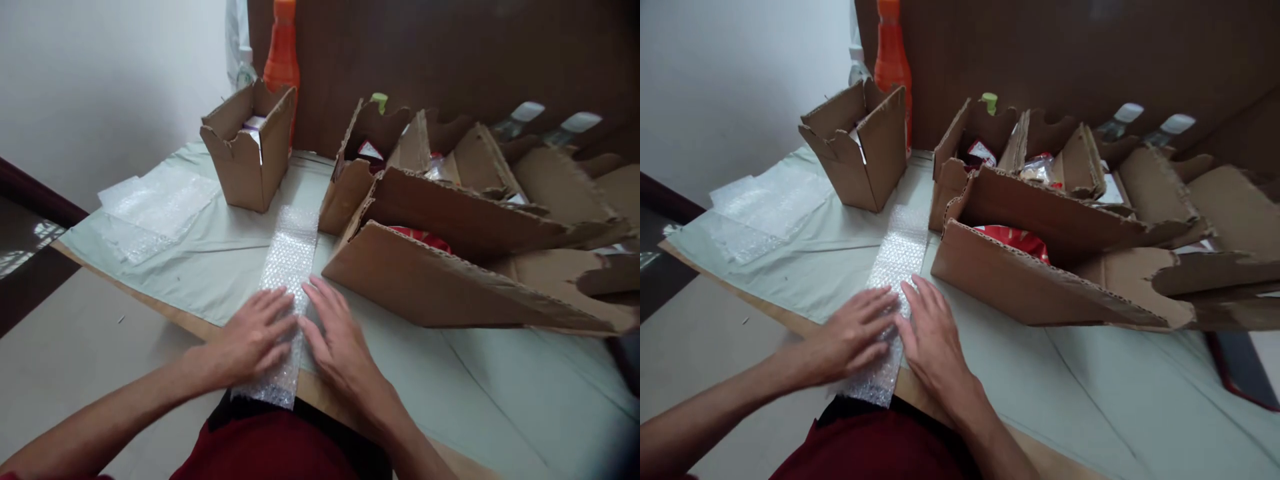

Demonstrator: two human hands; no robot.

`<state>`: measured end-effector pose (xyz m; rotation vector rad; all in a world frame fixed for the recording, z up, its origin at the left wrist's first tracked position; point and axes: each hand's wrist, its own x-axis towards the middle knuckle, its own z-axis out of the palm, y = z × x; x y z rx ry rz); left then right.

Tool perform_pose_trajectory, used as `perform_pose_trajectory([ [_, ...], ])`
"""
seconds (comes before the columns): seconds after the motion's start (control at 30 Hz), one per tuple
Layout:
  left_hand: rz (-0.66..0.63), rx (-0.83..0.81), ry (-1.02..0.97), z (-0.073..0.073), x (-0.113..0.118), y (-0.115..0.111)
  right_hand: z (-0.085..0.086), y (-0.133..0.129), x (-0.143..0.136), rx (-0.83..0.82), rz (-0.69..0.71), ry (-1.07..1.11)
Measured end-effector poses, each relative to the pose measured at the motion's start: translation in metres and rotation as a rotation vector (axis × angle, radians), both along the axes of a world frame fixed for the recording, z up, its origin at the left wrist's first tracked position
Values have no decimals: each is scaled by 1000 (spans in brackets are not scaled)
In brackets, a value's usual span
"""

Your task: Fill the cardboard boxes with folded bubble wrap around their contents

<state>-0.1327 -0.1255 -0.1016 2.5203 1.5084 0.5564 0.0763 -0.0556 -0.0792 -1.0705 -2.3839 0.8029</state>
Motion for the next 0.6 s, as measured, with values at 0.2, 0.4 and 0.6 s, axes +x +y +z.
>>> perform_pose_trajectory([
  [0.2,20,-81,113,-21,17,-22,-37,61,-88,170,20,-310],
  [0.4,4,-96,99,-18,11,-20,-43,145,-149,231,-140,-322],
  [0.6,-3,-70,3,-20,10,-18,-28,135,-145,266,-158,-168],
])
